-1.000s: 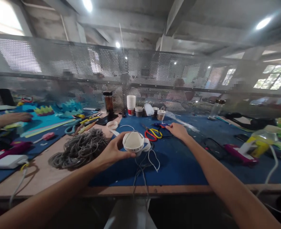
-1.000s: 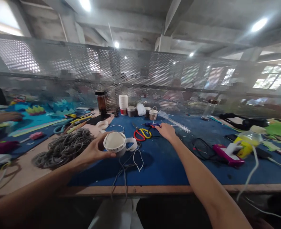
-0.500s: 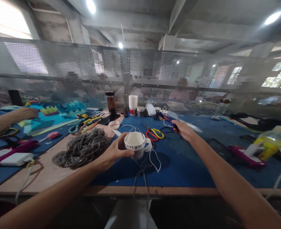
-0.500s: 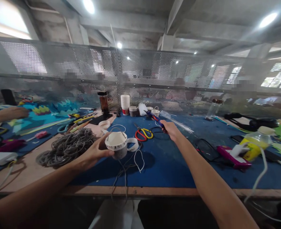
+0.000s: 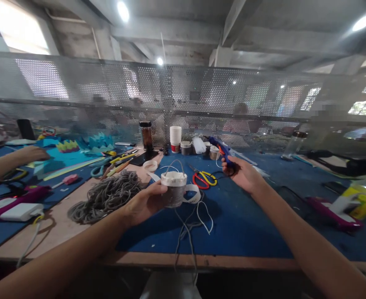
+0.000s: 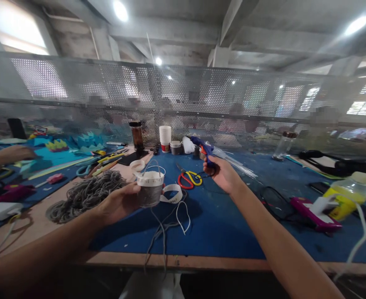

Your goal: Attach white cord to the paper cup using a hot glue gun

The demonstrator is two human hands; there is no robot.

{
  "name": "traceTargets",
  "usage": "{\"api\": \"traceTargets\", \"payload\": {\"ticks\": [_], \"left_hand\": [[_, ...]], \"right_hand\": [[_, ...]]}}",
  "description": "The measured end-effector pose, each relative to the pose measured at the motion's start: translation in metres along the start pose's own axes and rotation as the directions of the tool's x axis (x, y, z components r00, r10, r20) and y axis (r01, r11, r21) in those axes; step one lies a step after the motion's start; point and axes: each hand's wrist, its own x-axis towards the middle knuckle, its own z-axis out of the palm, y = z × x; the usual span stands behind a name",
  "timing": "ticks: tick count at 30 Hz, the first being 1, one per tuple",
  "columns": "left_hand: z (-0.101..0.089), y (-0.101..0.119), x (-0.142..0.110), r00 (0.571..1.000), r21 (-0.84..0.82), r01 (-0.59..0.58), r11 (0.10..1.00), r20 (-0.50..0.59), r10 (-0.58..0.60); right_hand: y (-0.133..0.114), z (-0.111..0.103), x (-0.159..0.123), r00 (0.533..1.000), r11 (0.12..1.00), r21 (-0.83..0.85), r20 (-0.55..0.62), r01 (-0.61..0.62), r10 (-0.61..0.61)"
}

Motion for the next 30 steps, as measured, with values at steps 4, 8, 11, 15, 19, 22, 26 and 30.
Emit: {"api": "traceTargets", "payload": {"ticks": [4,8,11,15,19,22,26,30], "left_hand": [[0.004,0.005,0.008,0.999,0.156,-0.038,0.987,0.038,0.032],[0.008,0.013,0.018,0.999,0.265,-0.045,0.963,0.029,0.039],[0.007,0.018,0.025,0.997,0.307,-0.078,0.948,0.001,0.082],[0.001,0.018,0.032,0.995,0.282,-0.096,0.955,0.000,0.100],[-0.005,0.012,0.035,0.999,0.187,-0.028,0.982,0.025,0.024],[-0.009,0.006,0.037,0.999,0.208,-0.038,0.977,0.013,0.036],[-0.012,0.003,0.038,0.996,0.314,-0.053,0.948,-0.053,0.073],[-0.014,0.003,0.034,0.997,0.351,-0.045,0.935,-0.044,0.064]], "right_hand": [[0.000,0.008,-0.009,1.000,1.000,0.009,-0.004,-0.021,0.021],[0.000,0.013,-0.016,0.997,0.999,-0.007,0.065,-0.046,0.046],[0.002,0.017,-0.022,0.997,0.997,-0.067,0.072,-0.037,0.041],[0.006,0.023,-0.031,0.998,0.983,-0.178,0.053,0.048,-0.039],[0.012,0.027,-0.034,0.995,0.964,-0.254,0.077,0.075,-0.057],[0.016,0.030,-0.034,0.994,0.937,-0.339,0.095,0.085,-0.055],[0.016,0.031,-0.036,0.992,0.905,-0.413,0.117,0.096,-0.052],[0.017,0.031,-0.038,0.992,0.889,-0.451,0.122,0.082,-0.029]]}}
